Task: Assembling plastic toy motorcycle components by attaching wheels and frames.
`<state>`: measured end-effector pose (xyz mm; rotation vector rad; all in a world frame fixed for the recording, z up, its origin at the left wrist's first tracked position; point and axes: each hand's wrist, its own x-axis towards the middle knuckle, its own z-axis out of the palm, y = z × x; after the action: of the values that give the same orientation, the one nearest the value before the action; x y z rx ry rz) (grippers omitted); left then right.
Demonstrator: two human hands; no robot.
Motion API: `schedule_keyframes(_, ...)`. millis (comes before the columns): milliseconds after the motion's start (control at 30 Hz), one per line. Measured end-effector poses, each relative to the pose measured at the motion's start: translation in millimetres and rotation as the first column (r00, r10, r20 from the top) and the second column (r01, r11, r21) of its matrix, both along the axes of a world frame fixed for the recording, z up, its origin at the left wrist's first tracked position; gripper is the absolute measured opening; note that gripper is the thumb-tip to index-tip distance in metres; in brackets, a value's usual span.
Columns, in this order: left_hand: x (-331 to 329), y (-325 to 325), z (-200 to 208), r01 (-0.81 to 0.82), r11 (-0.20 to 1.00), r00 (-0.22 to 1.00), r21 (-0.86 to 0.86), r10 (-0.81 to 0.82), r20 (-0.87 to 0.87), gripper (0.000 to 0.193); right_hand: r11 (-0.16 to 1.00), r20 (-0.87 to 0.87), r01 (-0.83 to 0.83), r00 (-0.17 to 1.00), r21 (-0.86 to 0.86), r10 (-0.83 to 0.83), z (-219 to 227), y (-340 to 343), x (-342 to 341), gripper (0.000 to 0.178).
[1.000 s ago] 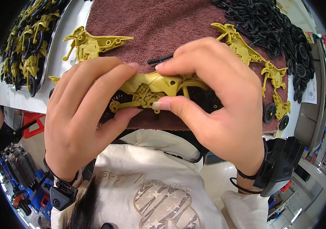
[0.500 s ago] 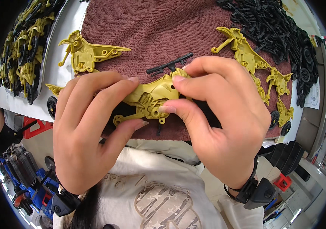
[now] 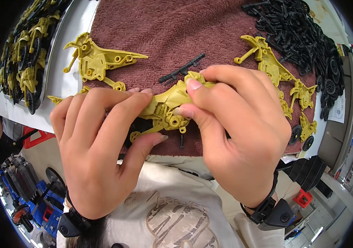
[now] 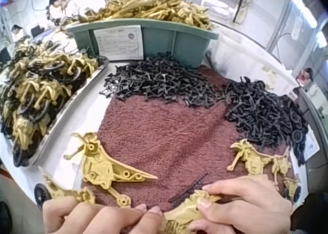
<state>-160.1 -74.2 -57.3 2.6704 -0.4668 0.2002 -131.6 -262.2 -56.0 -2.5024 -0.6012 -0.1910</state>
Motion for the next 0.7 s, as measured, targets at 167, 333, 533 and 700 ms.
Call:
schedule_keyframes(167, 0, -1, -1, 0.003, 1.000, 1.000, 0.005, -0.003, 0.013, 0.044, 1.000, -0.049, -0.012, 0.999, -0.020, 0.011, 6, 3, 1, 0.022)
schedule_keyframes(333, -3, 7, 11, 0.003, 0.995, 0.997, -0.103, -0.011, -0.075, 0.044, 0.778, -0.123, 0.102, 0.992, 0.620, -0.033, -9, 3, -17, 0.053)
schedule_keyframes(533, -2, 15, 9, 0.096, 0.877, 0.987, -0.470, -0.144, -0.069, 0.043, 0.605, -0.644, 0.473, 0.760, 0.640, 0.086, 24, -6, -17, 0.065)
schedule_keyframes(700, -12, 13, 10, -0.079, 0.622, 0.919, -0.779, -0.258, -0.299, 0.051, 0.597, -0.470, 0.281, 0.863, 0.752, 0.186, 24, -10, -30, 0.068)
